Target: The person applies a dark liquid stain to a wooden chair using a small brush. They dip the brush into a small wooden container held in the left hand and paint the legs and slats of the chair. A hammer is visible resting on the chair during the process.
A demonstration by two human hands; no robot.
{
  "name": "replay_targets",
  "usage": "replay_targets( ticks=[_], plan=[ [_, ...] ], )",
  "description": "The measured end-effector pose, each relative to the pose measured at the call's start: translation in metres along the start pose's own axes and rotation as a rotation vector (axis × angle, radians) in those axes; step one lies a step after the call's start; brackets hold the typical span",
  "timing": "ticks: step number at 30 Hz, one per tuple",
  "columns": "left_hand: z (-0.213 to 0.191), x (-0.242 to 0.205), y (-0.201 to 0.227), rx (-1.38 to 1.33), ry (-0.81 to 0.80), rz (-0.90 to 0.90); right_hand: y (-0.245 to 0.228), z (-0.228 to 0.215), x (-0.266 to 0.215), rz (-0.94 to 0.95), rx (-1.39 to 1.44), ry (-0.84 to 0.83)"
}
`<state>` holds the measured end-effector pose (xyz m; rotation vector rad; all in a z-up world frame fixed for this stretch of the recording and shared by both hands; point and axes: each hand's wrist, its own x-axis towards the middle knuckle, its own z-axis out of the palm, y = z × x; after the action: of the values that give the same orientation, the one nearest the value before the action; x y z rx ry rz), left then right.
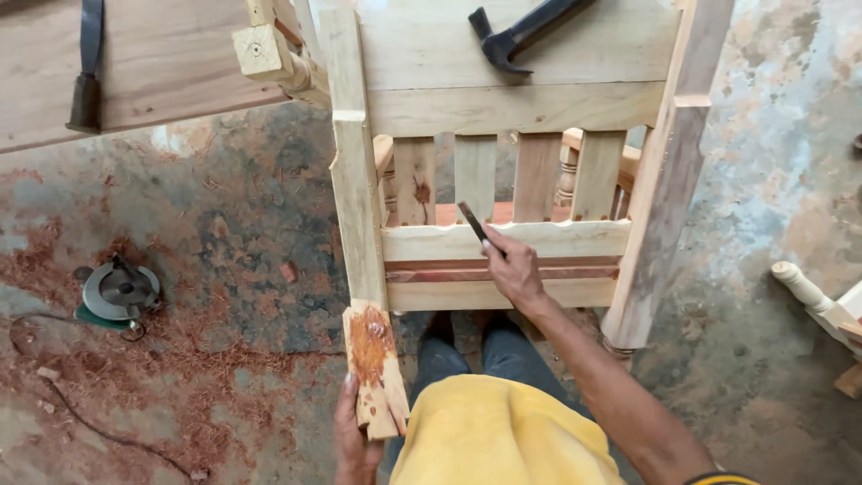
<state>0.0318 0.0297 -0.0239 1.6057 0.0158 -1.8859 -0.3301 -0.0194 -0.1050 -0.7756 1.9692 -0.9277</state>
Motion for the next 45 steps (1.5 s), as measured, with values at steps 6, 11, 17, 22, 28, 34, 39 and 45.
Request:
replay_targets(
  ticks=[6,11,17,22,28,34,39,45],
  plan=[
    [-0.015,-0.005,-0.011,-0.099,-0.013,-0.101,0.015,0.069,0.062,0.198,0.328,0.072],
    [-0.068,0.025,-0.023,-0.159,-0.090,-0.158,0.009,0.107,0.087,0.205,0.152,0.178],
    [-0.124,0.054,-0.018,-0.182,0.097,-0.191,0.018,0.141,0.108,-0.022,-0.190,0.364],
    [-0.149,0.071,-0.009,-0.152,0.116,-0.180,0.027,0.155,0.121,-0.121,-0.274,0.400],
    [-0.190,0.093,-0.020,-0.095,0.143,-0.126,0.032,0.156,0.125,-0.094,-0.287,0.378],
    [-0.220,0.106,-0.026,-0.090,0.129,-0.151,0.034,0.159,0.130,-0.129,-0.296,0.401],
    [-0.203,0.101,-0.017,-0.071,0.150,-0.108,0.021,0.157,0.132,-0.089,-0.412,0.361],
    [-0.195,0.099,-0.009,-0.033,0.122,-0.086,0.011,0.151,0.132,-0.108,-0.510,0.286]
  ],
)
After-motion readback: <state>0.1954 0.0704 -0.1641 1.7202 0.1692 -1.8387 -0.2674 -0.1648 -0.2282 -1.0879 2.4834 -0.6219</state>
